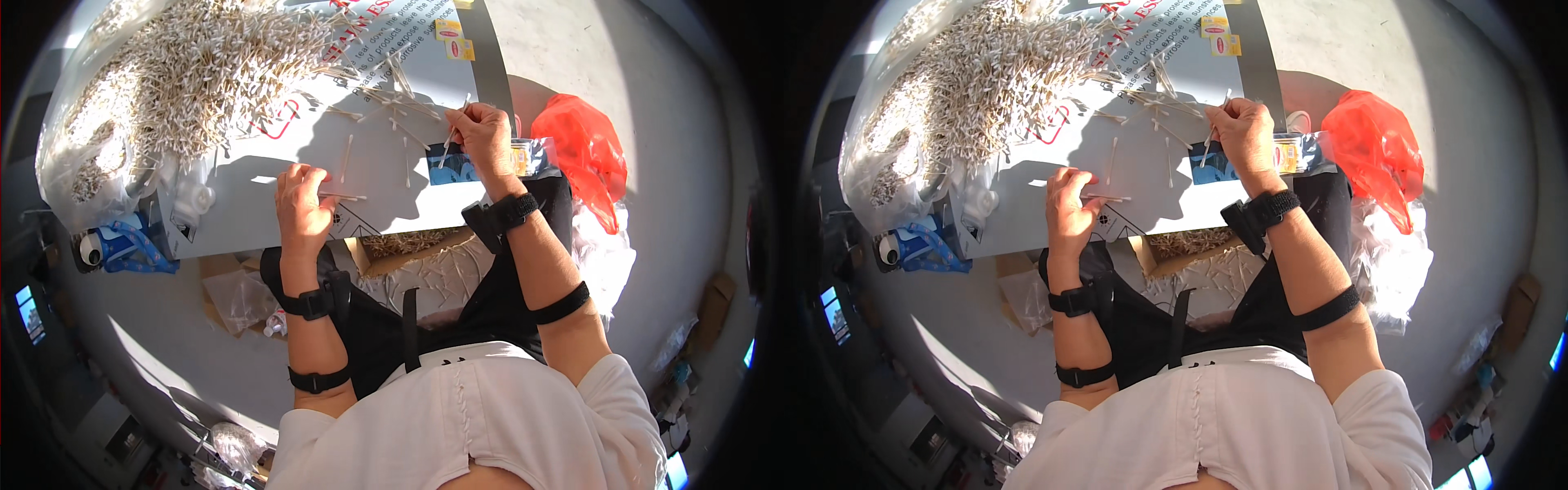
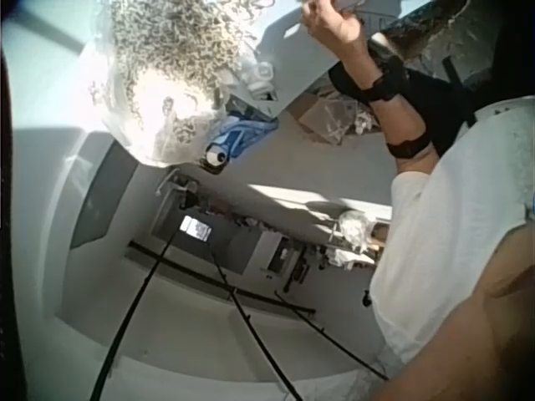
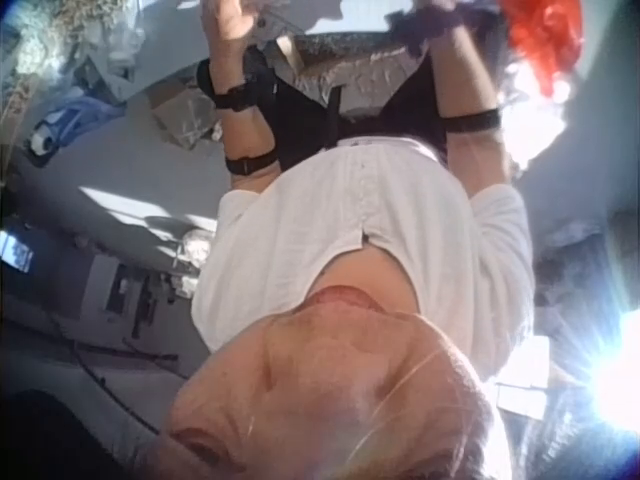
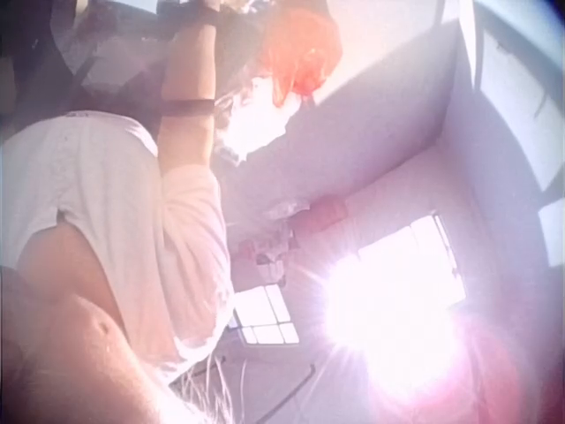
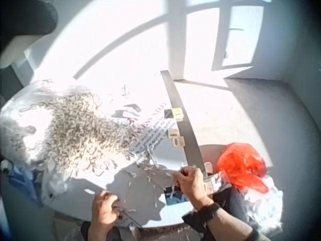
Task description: Organizing and packaging cotton swabs into bundles at a manufacturing workstation.
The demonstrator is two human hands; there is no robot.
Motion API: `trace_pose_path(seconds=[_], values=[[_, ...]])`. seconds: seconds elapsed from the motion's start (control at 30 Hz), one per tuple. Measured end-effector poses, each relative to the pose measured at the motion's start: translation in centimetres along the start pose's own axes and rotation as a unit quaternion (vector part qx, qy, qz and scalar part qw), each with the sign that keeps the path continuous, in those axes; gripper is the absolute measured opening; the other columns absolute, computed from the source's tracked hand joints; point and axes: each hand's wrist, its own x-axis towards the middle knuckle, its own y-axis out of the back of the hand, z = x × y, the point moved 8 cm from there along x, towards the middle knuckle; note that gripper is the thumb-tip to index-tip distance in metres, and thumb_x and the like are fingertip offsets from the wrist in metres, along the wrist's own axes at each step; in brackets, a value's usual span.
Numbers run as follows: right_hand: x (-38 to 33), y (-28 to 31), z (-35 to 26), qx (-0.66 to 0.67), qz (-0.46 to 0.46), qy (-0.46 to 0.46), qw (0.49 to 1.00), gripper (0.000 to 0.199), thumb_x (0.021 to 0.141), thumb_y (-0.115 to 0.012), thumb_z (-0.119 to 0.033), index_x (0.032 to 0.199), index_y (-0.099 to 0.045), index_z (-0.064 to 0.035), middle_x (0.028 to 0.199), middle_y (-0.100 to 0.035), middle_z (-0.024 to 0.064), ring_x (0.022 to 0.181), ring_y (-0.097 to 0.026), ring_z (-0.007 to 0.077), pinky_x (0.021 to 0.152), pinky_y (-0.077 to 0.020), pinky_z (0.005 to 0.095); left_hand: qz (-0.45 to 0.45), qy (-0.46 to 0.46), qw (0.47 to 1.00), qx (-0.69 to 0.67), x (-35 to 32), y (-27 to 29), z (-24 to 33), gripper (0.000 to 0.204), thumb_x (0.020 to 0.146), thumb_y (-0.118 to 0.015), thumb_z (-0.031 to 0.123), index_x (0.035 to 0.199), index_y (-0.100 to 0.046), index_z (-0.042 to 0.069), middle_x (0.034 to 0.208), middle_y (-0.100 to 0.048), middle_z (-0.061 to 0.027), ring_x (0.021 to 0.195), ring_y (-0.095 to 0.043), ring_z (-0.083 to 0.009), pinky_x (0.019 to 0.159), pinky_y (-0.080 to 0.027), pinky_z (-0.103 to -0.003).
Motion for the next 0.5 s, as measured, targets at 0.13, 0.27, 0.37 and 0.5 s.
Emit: trace_pose_path(seconds=[0.13,0.27,0.37,0.5], values=[[-3.2,-0.6,0.7,0.071,0.001,-0.056,0.996,0.022,0.09,-0.069,-0.014,0.073,-0.063,-0.0009,0.063,-0.064,0.0029,0.051,-0.06,0.0055,0.044,-0.0476,0.0185,0.042,0.005,0.999,-0.027,-1.8,-1.1,-0.6,0.021,0.071,-0.07,-0.004,0.085,-0.059,0.007,0.083,-0.056,-0.0076,0.084,-0.055,-0.0312,0.074,-0.047,-0.04],[-5.5,-1.6,2.1,0.116,-0.009,-0.1,0.988,0.023,0.091,-0.069,-0.013,0.074,-0.061,0.0004,0.065,-0.065,0.0058,0.055,-0.065,0.009,0.047,-0.0538,0.0214,0.068,0.001,0.997,-0.026,0.0,-2.8,1.4,0.019,0.072,-0.07,-0.003,0.081,-0.055,0.005,0.082,-0.057,-0.0096,0.084,-0.056,-0.0328,0.074,-0.047,-0.042],[-6.4,-3.2,2.6,0.22,-0.008,-0.133,0.966,0.019,0.091,-0.067,-0.009,0.079,-0.061,0.0049,0.071,-0.067,0.0117,0.06,-0.069,0.016,0.052,-0.0591,0.0255,0.057,-0.002,0.998,-0.034,1.8,-4.6,3.6,0.016,0.074,-0.069,-0.002,0.082,-0.056,0.005,0.083,-0.059,-0.0091,0.085,-0.057,-0.0322,0.075,-0.048,-0.042],[-7.9,-3.7,2.7,0.255,-0.01,-0.171,0.952,0.015,0.091,-0.065,-0.006,0.085,-0.062,0.0082,0.074,-0.068,0.0144,0.061,-0.07,0.0193,0.055,-0.0603,0.0273,0.158,0.086,0.984,-0.014,2.2,-4.4,2.6,0.032,0.075,-0.076,0.011,0.101,-0.058,0.006,0.098,-0.058,-0.0145,0.098,-0.054,-0.0358,0.084,-0.046,-0.045]])
